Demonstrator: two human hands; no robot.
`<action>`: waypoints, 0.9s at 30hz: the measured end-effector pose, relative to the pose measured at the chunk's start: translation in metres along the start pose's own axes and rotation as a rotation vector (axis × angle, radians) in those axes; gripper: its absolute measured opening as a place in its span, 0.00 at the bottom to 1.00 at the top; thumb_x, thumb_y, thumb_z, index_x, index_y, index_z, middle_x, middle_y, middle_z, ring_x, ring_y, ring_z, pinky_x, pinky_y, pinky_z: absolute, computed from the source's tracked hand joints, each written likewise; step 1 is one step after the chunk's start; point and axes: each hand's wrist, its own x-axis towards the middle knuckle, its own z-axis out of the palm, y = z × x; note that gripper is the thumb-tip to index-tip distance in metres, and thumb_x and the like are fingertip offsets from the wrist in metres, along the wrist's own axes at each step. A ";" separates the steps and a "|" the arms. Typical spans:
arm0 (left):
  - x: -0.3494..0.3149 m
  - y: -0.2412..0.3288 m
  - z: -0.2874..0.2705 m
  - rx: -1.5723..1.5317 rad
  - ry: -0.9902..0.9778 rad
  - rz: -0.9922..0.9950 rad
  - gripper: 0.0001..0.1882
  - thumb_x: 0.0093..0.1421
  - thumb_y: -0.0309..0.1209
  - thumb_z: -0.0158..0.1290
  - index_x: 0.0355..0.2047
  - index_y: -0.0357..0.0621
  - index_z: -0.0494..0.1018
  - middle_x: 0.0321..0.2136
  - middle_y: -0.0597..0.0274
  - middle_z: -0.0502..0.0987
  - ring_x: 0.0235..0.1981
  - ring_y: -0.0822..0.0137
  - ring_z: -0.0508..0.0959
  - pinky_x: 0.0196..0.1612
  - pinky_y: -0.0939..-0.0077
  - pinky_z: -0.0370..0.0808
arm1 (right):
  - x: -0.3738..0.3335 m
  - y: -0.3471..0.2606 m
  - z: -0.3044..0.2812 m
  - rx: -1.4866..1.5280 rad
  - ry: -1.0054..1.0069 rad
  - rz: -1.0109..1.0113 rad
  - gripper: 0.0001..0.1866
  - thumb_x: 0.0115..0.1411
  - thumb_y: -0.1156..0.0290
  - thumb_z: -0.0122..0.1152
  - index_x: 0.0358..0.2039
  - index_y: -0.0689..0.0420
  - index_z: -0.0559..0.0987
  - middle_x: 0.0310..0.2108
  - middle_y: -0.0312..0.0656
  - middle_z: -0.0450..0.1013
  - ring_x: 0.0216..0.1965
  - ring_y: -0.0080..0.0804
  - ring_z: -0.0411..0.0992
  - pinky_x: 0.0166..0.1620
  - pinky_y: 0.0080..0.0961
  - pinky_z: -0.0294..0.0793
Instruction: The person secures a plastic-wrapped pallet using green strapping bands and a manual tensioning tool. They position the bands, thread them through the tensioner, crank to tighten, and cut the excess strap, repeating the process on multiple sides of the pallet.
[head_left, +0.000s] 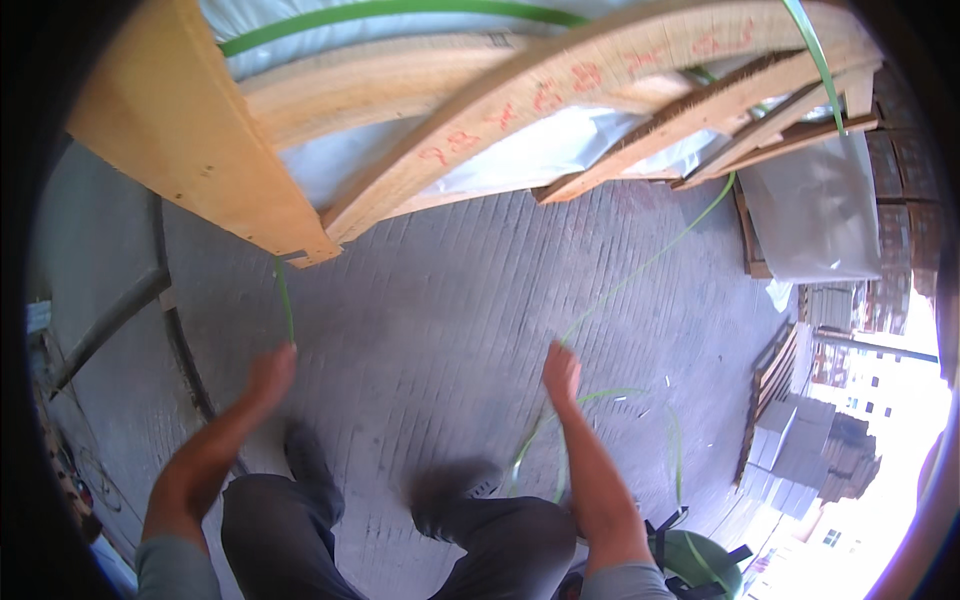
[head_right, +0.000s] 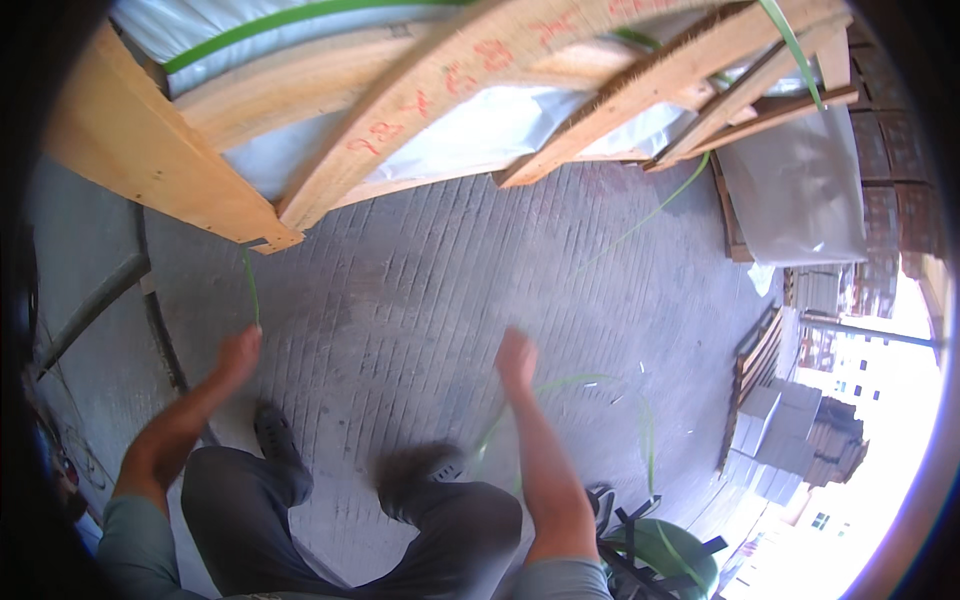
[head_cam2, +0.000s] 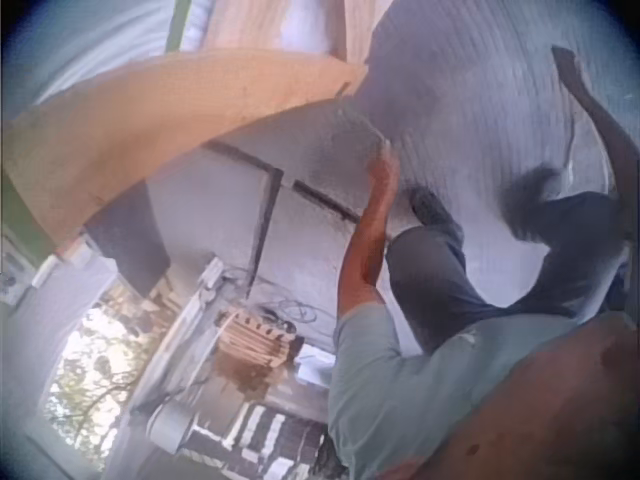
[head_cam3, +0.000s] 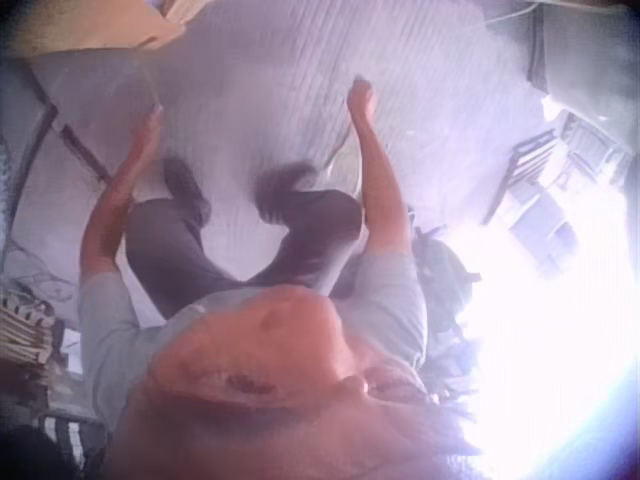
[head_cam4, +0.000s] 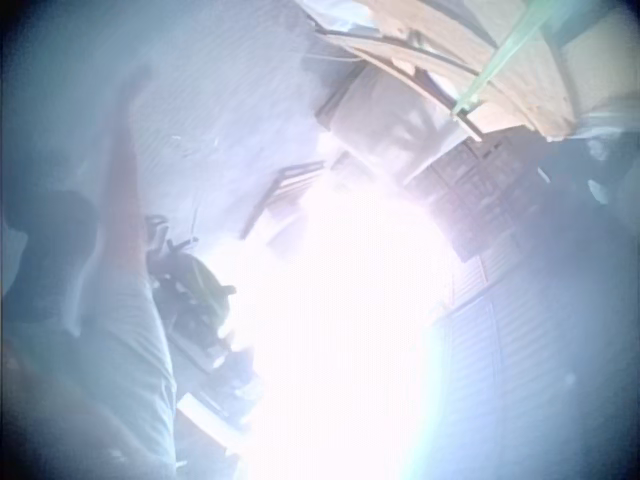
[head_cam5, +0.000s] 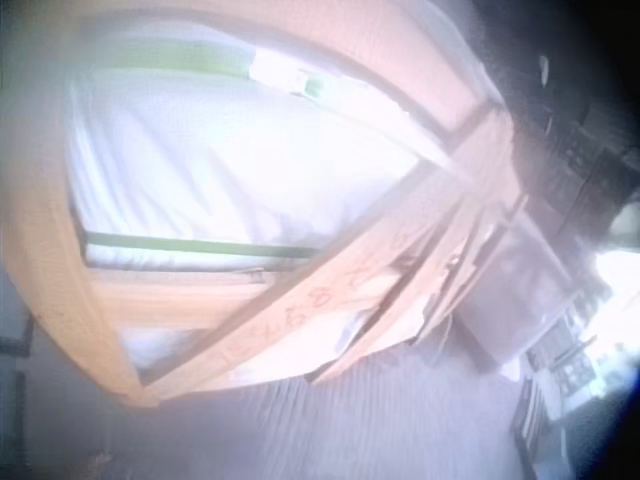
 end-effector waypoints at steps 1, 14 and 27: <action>-0.012 0.002 0.015 -0.022 0.056 0.024 0.12 0.65 0.36 0.44 0.28 0.43 0.69 0.19 0.45 0.74 0.22 0.41 0.74 0.25 0.49 0.69 | 0.034 0.008 -0.005 0.100 -0.011 -0.030 0.02 0.52 0.76 0.50 0.25 0.56 0.72 0.24 0.45 0.71 0.29 0.43 0.73 0.29 0.37 0.72; 0.063 -0.021 -0.044 -0.265 0.265 0.130 0.13 0.66 0.35 0.43 0.28 0.40 0.70 0.20 0.48 0.72 0.22 0.53 0.74 0.26 0.58 0.67 | -0.020 -0.091 -0.006 0.785 -0.153 0.147 0.09 0.61 0.73 0.43 0.30 0.63 0.72 0.25 0.51 0.69 0.26 0.43 0.68 0.31 0.43 0.65; 0.008 0.056 -0.095 -0.524 0.366 -0.009 0.14 0.67 0.35 0.39 0.33 0.36 0.69 0.16 0.52 0.73 0.19 0.52 0.76 0.24 0.55 0.73 | -0.050 -0.063 -0.131 0.590 -0.303 0.297 0.11 0.64 0.59 0.45 0.33 0.52 0.65 0.26 0.35 0.61 0.25 0.28 0.60 0.25 0.30 0.59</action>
